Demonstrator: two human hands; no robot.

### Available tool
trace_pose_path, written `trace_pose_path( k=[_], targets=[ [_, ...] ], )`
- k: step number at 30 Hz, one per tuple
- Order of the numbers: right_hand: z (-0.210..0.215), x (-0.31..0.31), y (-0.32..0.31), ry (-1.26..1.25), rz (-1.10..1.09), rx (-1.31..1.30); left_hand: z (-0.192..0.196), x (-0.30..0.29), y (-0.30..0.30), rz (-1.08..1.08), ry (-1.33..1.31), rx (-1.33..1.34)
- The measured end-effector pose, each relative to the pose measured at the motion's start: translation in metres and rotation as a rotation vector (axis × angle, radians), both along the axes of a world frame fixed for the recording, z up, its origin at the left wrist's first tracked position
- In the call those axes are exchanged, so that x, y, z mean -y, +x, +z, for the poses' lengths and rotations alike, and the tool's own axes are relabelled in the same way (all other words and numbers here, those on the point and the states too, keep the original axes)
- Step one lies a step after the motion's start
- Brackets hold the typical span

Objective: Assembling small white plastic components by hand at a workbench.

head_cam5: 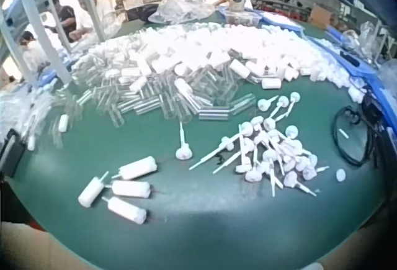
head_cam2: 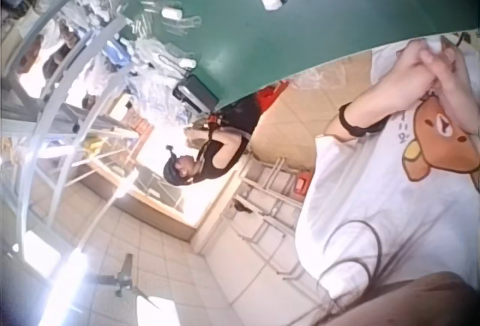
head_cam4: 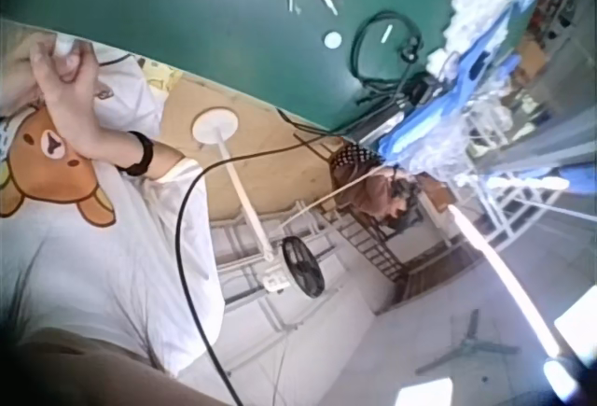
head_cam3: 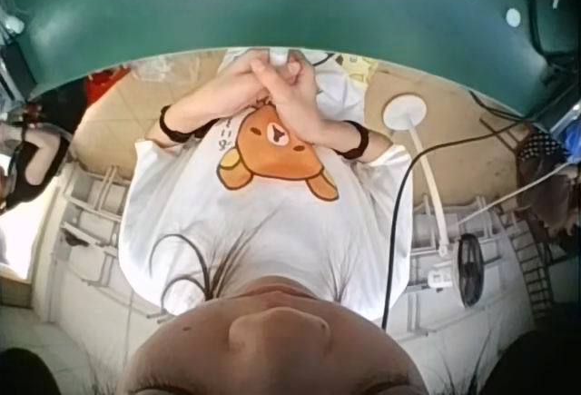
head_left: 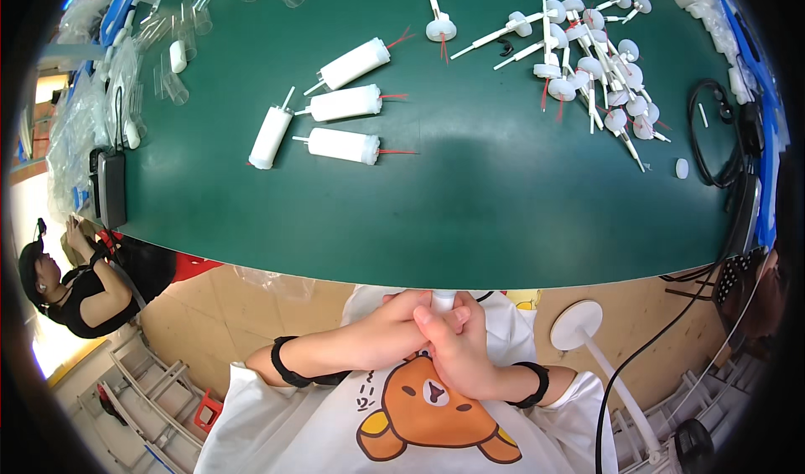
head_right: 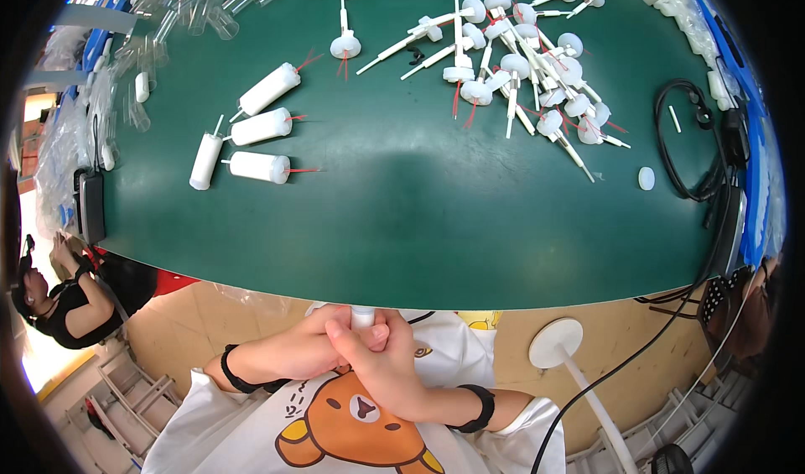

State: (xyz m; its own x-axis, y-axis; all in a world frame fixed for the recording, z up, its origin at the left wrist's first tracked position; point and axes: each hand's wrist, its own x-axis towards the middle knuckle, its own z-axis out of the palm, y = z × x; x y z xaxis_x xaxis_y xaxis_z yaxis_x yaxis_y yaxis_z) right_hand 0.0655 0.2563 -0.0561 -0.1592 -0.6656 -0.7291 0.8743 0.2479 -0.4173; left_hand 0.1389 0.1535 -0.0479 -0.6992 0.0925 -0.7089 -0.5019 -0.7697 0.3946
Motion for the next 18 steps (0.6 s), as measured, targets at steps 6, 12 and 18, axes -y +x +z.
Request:
trace_pose_path(
  k=[6, 12, 18],
  targets=[
    [0.002, 0.003, 0.009, -0.004, -0.085, -0.047, 0.007, 0.008, -0.004, -0.029, -0.072, -0.015],
    [0.014, 0.001, -0.022, -0.024, 0.238, -0.163, -0.006, -0.013, 0.001, 0.14, 0.079, 0.012],
    [0.015, -0.016, -0.03, -0.271, 0.245, -0.212, -0.002, -0.011, 0.0, 0.235, 0.242, -0.192]
  ],
)
